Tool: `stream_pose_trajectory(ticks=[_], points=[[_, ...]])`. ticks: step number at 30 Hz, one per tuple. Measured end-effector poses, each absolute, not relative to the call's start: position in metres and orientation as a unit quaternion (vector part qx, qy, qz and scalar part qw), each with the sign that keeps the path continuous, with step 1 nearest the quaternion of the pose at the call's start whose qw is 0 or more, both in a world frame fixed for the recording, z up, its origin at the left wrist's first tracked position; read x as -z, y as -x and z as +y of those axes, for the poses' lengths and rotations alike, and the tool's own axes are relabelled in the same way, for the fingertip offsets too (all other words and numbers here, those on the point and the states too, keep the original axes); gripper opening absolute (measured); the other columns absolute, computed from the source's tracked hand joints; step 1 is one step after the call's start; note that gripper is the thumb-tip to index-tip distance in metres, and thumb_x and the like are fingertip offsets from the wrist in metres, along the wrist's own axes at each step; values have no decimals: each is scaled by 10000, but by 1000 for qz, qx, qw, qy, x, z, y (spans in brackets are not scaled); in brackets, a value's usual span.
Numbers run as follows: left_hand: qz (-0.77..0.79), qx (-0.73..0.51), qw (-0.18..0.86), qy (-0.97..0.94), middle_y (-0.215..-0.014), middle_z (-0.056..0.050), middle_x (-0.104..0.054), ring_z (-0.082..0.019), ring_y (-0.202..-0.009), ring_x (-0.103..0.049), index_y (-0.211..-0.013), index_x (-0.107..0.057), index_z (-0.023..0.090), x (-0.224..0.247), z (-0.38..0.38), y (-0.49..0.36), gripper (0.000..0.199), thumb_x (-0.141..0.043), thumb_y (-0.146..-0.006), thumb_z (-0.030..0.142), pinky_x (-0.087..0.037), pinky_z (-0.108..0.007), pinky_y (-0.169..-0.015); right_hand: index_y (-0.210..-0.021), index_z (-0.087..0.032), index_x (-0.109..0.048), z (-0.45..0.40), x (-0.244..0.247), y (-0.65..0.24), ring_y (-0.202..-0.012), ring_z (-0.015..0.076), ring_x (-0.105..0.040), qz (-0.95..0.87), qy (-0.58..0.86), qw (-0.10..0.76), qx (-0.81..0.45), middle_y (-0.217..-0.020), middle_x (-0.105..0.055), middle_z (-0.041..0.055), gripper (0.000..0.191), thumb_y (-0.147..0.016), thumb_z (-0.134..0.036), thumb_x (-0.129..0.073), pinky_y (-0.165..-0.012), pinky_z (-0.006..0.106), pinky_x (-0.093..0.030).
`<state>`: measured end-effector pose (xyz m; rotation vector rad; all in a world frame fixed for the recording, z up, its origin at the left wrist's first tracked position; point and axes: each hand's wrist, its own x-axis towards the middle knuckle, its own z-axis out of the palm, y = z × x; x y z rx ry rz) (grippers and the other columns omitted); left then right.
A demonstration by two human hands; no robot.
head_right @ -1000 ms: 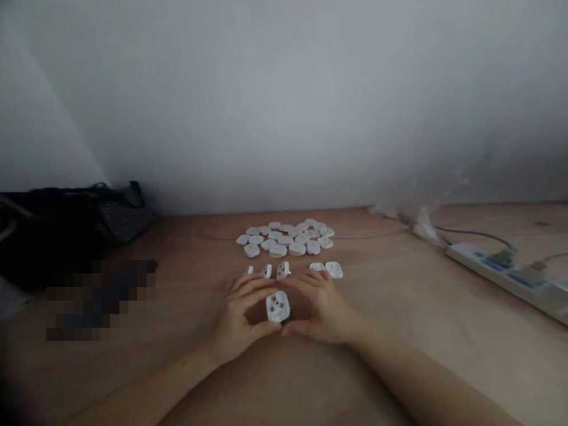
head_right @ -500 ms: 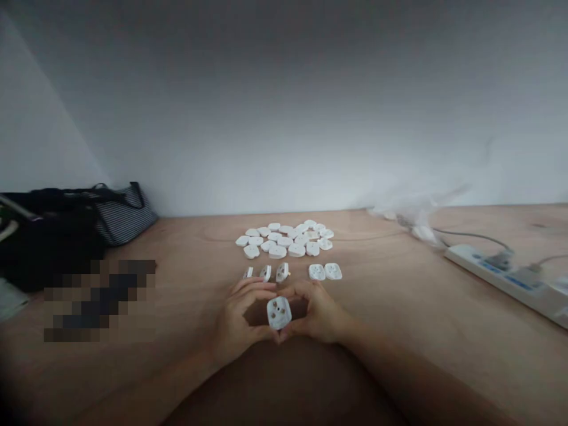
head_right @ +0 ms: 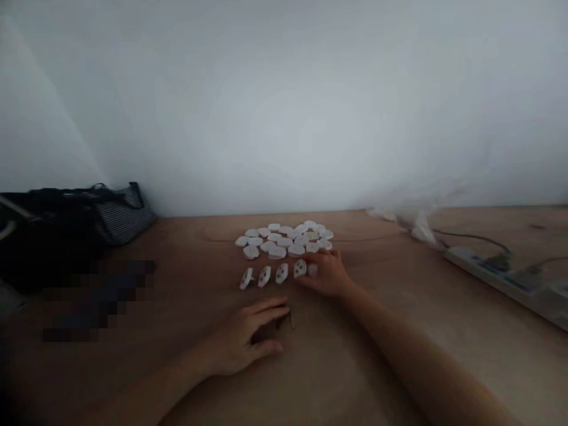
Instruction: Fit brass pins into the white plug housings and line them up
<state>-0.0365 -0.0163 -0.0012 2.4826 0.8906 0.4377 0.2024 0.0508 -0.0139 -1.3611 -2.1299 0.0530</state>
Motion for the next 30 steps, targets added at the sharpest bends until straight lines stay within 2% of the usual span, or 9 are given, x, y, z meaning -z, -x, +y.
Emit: stream_pose_trajectory(ticks=[6,13,17,21,25,30], points=[[325,-168,234,-901,-1365,-103,-454,-264,-1231,-445,-1277,-495,230,1,-15,38,543,-650,-770,345,-368,-419,-1018,-1055,-215,-638,57,21,-196,-897,249,-584,-816,516,260,-11,-867,-692,52,424,-707,-458,-635,-886,429,-330],[339,-206,225,-890,-1326,-105,-502,-261,-1209,-473,-1281,-488,212,8,-9,42,541,-638,-779,344,-381,-423,-1012,-1170,-232,-571,52,18,-221,-1086,305,-498,-815,529,238,-4,-1169,-605,92,575,-702,-563,-610,-908,478,-308],[332,-195,230,-894,-1323,-89,-509,-248,-1228,-454,-1282,-486,221,8,-8,42,516,-619,-798,337,-361,-413,-1027,-1198,-272,-559,49,20,-233,-1145,329,-432,-828,530,182,18,-1281,-513,103,534,-734,-534,-592,-922,520,-267],[340,-194,218,-894,-1271,-88,-560,-255,-1187,-499,-1233,-536,220,5,-9,41,470,-627,-787,337,-392,-418,-999,-1098,-296,-623,34,19,-230,-1112,316,-441,-836,517,182,29,-1209,-544,84,414,-743,-509,-592,-906,517,-265],[349,-216,217,-886,-1166,-52,-638,-239,-1093,-575,-1157,-593,241,3,-10,40,402,-653,-761,268,-444,-377,-940,-978,-271,-664,5,13,-216,-989,288,-492,-850,489,196,-5,-1083,-594,80,395,-704,-551,-616,-848,488,-301],[349,-229,218,-882,-1167,-47,-638,-222,-1053,-598,-1159,-594,232,4,-8,40,399,-639,-763,220,-460,-354,-917,-999,-264,-643,-18,8,-194,-956,264,-496,-868,445,216,-34,-1084,-594,63,394,-689,-506,-650,-843,456,-306]])
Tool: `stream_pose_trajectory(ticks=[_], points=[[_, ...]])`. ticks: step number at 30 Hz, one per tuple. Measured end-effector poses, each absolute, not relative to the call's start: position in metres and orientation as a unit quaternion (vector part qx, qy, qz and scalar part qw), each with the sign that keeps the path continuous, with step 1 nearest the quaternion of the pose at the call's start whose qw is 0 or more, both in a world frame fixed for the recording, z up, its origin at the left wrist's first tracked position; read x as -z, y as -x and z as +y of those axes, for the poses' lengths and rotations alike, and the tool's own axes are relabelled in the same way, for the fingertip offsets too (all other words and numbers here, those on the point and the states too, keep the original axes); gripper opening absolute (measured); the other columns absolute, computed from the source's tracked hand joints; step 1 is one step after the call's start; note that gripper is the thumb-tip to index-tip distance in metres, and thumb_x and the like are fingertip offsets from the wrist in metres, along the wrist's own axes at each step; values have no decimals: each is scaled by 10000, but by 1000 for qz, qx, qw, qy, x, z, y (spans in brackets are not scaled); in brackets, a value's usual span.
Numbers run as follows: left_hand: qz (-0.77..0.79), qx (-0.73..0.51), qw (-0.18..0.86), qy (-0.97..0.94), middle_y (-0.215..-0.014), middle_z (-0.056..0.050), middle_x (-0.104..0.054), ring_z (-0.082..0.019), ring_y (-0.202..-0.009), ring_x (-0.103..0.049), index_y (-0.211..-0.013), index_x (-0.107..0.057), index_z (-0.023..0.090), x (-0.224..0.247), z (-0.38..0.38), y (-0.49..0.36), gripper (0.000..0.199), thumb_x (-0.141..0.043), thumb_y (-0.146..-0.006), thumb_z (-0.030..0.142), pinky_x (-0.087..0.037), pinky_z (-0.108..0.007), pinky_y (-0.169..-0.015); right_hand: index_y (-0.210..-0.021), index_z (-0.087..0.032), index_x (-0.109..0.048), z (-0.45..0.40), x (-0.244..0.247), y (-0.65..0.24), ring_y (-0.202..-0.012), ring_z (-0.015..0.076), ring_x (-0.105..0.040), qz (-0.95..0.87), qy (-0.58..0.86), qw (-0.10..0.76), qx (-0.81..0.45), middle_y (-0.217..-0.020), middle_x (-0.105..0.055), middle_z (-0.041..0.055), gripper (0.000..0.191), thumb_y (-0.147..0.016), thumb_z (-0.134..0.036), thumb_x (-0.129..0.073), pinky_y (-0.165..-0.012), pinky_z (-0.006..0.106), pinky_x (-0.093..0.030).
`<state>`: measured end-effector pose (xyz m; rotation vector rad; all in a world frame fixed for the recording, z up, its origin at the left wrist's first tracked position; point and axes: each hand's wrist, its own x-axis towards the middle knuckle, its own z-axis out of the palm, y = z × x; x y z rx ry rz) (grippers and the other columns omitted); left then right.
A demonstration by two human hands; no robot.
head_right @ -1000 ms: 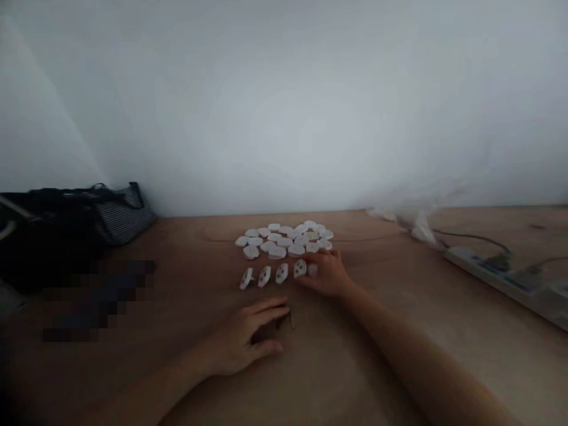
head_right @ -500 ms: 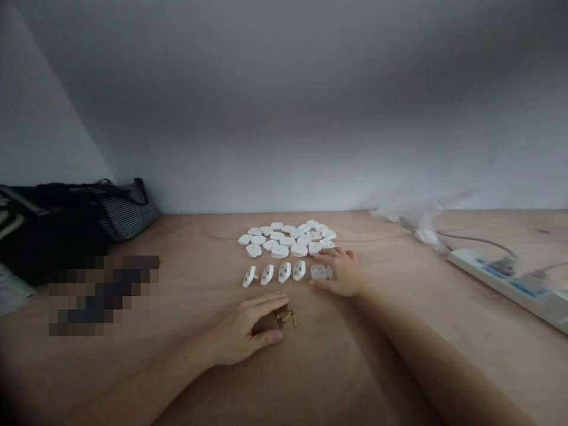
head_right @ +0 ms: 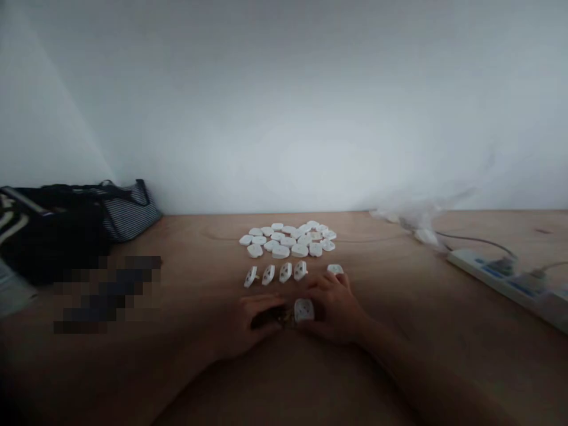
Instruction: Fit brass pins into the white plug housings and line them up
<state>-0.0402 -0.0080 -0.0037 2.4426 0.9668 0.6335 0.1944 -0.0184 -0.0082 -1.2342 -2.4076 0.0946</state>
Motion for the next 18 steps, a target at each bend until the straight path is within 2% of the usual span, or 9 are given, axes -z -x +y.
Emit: stream_pose_trajectory(ticks=[3,9,13,18], points=[[348,-233,201,-886,-1161,-62,-642,-223,-1064,-593,-1098,-640,216,7,-5,40,300,-598,-803,240,-450,-363,-934,-1049,-263,-621,-18,8,-188,-969,267,-495,-872,438,216,-44,-1113,-587,64,423,-697,-495,-646,-855,462,-301],[364,-276,192,-869,-981,-52,-711,-199,-923,-648,-888,-709,195,17,3,38,172,-554,-819,164,-495,-335,-850,-1088,-285,-606,-13,8,-195,-985,273,-505,-873,438,199,-79,-1124,-583,59,467,-680,-505,-662,-858,477,-304],[374,-291,194,-859,-890,-41,-711,-187,-830,-649,-802,-689,184,16,3,38,156,-540,-812,138,-501,-310,-785,-1019,-265,-637,-13,11,-197,-949,260,-523,-864,449,212,-83,-1044,-612,62,410,-686,-503,-662,-848,454,-320],[399,-298,189,-846,-790,-22,-677,-172,-748,-624,-791,-635,176,12,0,38,132,-510,-832,162,-480,-281,-705,-982,-241,-630,-13,14,-194,-923,251,-533,-852,453,255,-64,-983,-633,55,408,-687,-522,-656,-828,422,-330]])
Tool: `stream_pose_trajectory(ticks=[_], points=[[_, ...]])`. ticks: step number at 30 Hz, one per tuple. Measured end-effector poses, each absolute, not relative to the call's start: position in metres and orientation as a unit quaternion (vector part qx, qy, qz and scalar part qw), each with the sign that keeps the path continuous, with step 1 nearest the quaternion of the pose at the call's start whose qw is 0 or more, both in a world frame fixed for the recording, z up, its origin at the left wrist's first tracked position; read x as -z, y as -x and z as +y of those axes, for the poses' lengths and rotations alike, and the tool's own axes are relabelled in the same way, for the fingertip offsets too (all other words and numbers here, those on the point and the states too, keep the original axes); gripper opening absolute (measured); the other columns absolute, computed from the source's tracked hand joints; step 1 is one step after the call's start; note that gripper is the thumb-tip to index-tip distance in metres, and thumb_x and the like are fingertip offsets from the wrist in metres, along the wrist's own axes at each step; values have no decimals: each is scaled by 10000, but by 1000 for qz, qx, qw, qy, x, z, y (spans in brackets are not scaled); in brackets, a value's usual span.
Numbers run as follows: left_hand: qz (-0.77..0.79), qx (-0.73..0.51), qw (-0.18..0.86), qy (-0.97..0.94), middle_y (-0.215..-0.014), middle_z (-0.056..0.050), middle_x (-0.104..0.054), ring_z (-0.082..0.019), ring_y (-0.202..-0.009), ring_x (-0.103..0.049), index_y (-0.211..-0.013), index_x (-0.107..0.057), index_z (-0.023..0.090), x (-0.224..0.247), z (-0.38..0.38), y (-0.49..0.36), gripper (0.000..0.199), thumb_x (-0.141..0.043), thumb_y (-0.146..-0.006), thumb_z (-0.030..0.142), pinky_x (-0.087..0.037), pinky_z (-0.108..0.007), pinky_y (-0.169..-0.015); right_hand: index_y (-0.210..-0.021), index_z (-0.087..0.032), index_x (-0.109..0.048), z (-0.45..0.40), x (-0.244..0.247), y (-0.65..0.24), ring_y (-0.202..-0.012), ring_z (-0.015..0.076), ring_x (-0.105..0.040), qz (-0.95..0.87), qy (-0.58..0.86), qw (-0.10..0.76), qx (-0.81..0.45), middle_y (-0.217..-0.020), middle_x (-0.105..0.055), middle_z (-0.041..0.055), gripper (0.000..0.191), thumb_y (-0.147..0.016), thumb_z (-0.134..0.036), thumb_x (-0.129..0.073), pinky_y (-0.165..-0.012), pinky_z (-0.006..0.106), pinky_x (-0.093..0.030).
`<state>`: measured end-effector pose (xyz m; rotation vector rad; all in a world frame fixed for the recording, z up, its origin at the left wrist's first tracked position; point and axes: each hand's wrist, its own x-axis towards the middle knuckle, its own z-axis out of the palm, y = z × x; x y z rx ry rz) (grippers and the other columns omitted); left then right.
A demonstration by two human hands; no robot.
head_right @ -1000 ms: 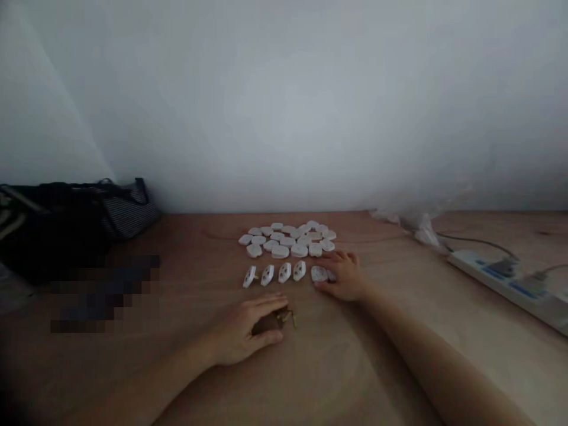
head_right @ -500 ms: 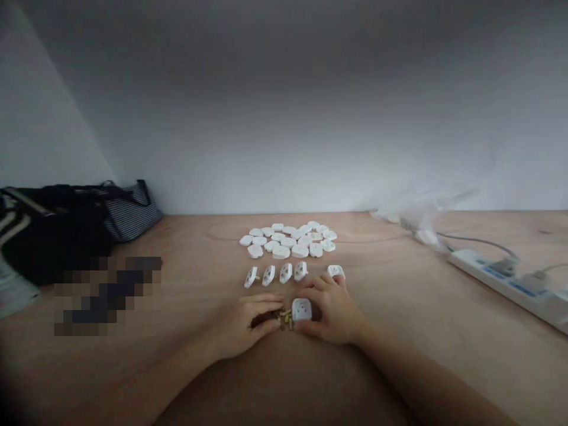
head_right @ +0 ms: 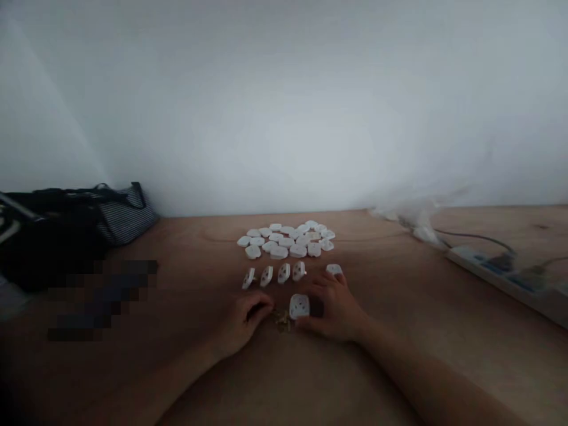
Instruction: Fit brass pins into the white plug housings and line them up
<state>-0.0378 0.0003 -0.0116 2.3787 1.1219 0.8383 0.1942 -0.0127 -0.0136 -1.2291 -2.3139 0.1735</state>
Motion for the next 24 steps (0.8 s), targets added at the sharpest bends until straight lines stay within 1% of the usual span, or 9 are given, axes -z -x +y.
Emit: stream_pose_trajectory(ticks=[5,11,14,18,21,24], points=[[416,-328,192,-826,-733,-11,-645,-152,-683,-599,-782,-601,167,10,-1,37,132,-504,-853,222,-448,-242,-640,-960,-248,-623,-15,13,-189,-899,244,-538,-848,444,279,-82,-951,-653,34,379,-676,-492,-679,-812,403,-325],[404,-338,188,-829,-742,-22,-639,-160,-708,-599,-775,-585,165,9,-5,33,135,-509,-855,243,-451,-255,-657,-985,-261,-625,-20,13,-179,-912,246,-531,-855,418,290,-96,-968,-649,29,416,-655,-505,-693,-805,402,-318],[380,-335,177,-844,-757,-29,-636,-162,-723,-593,-756,-580,165,8,-7,31,114,-531,-838,227,-453,-264,-671,-982,-271,-627,-20,13,-177,-917,244,-530,-860,409,289,-102,-977,-648,19,416,-643,-499,-705,-800,401,-313],[338,-332,169,-864,-788,-48,-632,-175,-772,-591,-684,-556,159,5,-7,32,103,-555,-787,157,-454,-286,-712,-981,-257,-634,-20,14,-179,-897,249,-533,-863,411,277,-98,-938,-656,34,419,-647,-502,-697,-794,405,-314],[354,-329,167,-859,-857,-60,-624,-185,-795,-590,-646,-535,158,1,-9,34,96,-582,-708,102,-457,-299,-717,-973,-247,-638,-19,14,-181,-887,246,-536,-863,415,273,-94,-930,-655,39,429,-637,-505,-704,-802,405,-316],[358,-309,172,-864,-878,-55,-605,-193,-818,-579,-733,-574,155,-3,-9,37,132,-600,-642,63,-461,-308,-737,-973,-253,-637,-19,14,-183,-904,245,-536,-863,413,276,-91,-961,-650,35,422,-628,-483,-715,-815,404,-314]])
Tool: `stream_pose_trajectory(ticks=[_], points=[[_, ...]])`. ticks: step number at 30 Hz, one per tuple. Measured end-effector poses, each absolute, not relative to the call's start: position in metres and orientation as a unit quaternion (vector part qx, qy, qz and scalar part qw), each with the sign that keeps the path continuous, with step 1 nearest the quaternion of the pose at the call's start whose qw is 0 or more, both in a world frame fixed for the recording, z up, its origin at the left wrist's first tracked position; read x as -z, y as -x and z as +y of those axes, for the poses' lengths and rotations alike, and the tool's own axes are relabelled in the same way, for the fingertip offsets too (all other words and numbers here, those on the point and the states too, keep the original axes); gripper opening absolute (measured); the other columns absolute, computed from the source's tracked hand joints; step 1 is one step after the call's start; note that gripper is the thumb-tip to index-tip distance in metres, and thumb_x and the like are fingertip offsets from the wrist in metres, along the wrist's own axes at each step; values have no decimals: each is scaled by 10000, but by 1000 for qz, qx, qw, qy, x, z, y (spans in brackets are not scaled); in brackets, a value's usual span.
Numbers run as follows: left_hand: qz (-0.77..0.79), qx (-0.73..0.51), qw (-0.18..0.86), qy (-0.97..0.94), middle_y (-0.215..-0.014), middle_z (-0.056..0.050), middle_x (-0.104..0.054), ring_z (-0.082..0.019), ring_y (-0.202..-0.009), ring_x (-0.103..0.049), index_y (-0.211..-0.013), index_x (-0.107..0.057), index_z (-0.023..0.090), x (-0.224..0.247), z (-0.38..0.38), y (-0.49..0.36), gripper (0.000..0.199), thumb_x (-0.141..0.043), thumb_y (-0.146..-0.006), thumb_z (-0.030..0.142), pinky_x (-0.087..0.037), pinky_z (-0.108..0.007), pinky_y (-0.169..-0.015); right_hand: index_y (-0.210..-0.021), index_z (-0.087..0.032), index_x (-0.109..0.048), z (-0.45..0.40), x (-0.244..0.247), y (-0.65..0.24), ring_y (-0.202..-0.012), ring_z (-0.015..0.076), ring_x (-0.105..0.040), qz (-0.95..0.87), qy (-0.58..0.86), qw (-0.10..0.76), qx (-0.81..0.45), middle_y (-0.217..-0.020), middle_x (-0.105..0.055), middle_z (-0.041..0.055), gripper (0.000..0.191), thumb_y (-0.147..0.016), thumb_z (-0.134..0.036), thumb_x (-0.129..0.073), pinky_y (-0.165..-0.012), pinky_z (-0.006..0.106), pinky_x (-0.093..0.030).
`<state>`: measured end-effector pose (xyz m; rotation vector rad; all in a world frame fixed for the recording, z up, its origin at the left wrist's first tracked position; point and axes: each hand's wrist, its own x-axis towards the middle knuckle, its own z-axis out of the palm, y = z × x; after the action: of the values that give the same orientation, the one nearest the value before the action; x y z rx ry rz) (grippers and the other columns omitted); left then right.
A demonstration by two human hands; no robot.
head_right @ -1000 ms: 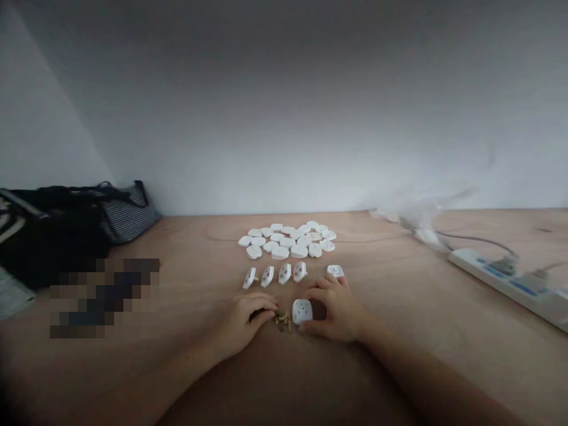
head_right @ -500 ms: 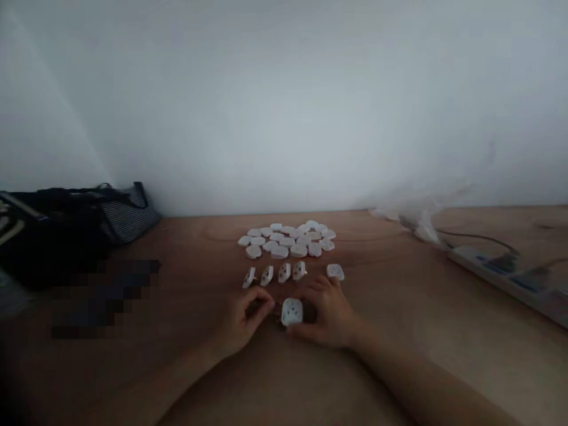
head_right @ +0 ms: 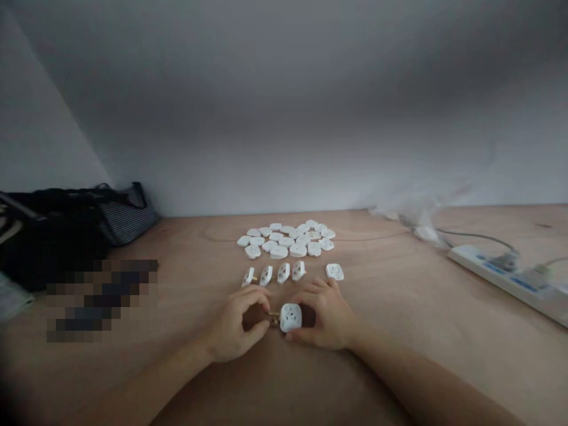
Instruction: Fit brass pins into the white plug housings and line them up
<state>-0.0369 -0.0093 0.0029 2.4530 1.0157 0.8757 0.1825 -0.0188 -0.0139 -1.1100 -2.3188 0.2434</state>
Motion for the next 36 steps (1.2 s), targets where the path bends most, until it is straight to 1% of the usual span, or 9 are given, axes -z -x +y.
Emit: stream_pose_trajectory(ticks=[3,8,13,16,19,25,28,30,36], points=[[348,-284,181,-875,-894,-53,-590,-193,-844,-569,-834,-636,158,-5,-9,38,189,-623,-658,88,-459,-316,-776,-975,-254,-636,-18,14,-183,-901,246,-536,-864,412,272,-95,-951,-652,38,420,-637,-495,-705,-814,403,-316],[317,-243,174,-900,-922,-50,-561,-203,-876,-552,-876,-701,200,-2,-8,40,196,-710,-683,237,-445,-334,-803,-966,-247,-637,-18,14,-182,-894,251,-537,-864,417,266,-97,-936,-655,39,419,-638,-499,-705,-824,410,-316],[333,-236,197,-892,-863,-25,-545,-176,-825,-554,-787,-714,197,2,-5,40,141,-759,-667,254,-445,-285,-743,-989,-262,-636,-19,13,-182,-930,260,-532,-863,416,270,-96,-990,-644,42,426,-638,-492,-706,-825,412,-317],[342,-231,218,-884,-806,-9,-545,-153,-777,-558,-711,-691,177,3,-5,38,47,-732,-697,193,-437,-255,-702,-979,-255,-638,-19,13,-182,-920,260,-533,-862,418,271,-98,-978,-646,43,425,-633,-492,-708,-812,411,-321],[347,-233,226,-880,-802,-11,-563,-145,-762,-556,-703,-652,158,3,-6,36,47,-678,-738,141,-430,-242,-689,-962,-247,-639,-20,14,-182,-901,256,-536,-862,421,264,-100,-953,-654,43,422,-630,-498,-709,-808,416,-321],[354,-277,205,-870,-725,-2,-591,-148,-706,-549,-746,-578,160,1,-5,37,92,-551,-832,179,-422,-245,-657,-974,-251,-635,-19,15,-182,-908,251,-534,-863,412,276,-93,-963,-652,39,425,-630,-491,-709,-807,415,-318],[340,-308,206,-864,-759,-2,-614,-140,-709,-567,-853,-591,176,1,-4,38,90,-501,-865,175,-434,-238,-668,-969,-252,-639,-19,15,-182,-885,247,-539,-864,412,274,-90,-939,-654,39,418,-636,-495,-705,-800,412,-322],[315,-318,203,-871,-806,-14,-630,-138,-739,-585,-925,-615,189,1,-3,39,140,-482,-883,178,-444,-235,-689,-976,-253,-641,-19,15,-182,-887,249,-541,-867,408,272,-87,-947,-653,44,426,-638,-505,-701,-803,411,-322],[287,-345,199,-871,-711,-36,-654,-133,-650,-604,-792,-684,160,-1,-3,39,189,-529,-875,229,-454,-218,-614,-960,-251,-638,-19,14,-182,-888,246,-540,-864,412,275,-85,-932,-653,35,419,-642,-517,-696,-800,407,-315]])
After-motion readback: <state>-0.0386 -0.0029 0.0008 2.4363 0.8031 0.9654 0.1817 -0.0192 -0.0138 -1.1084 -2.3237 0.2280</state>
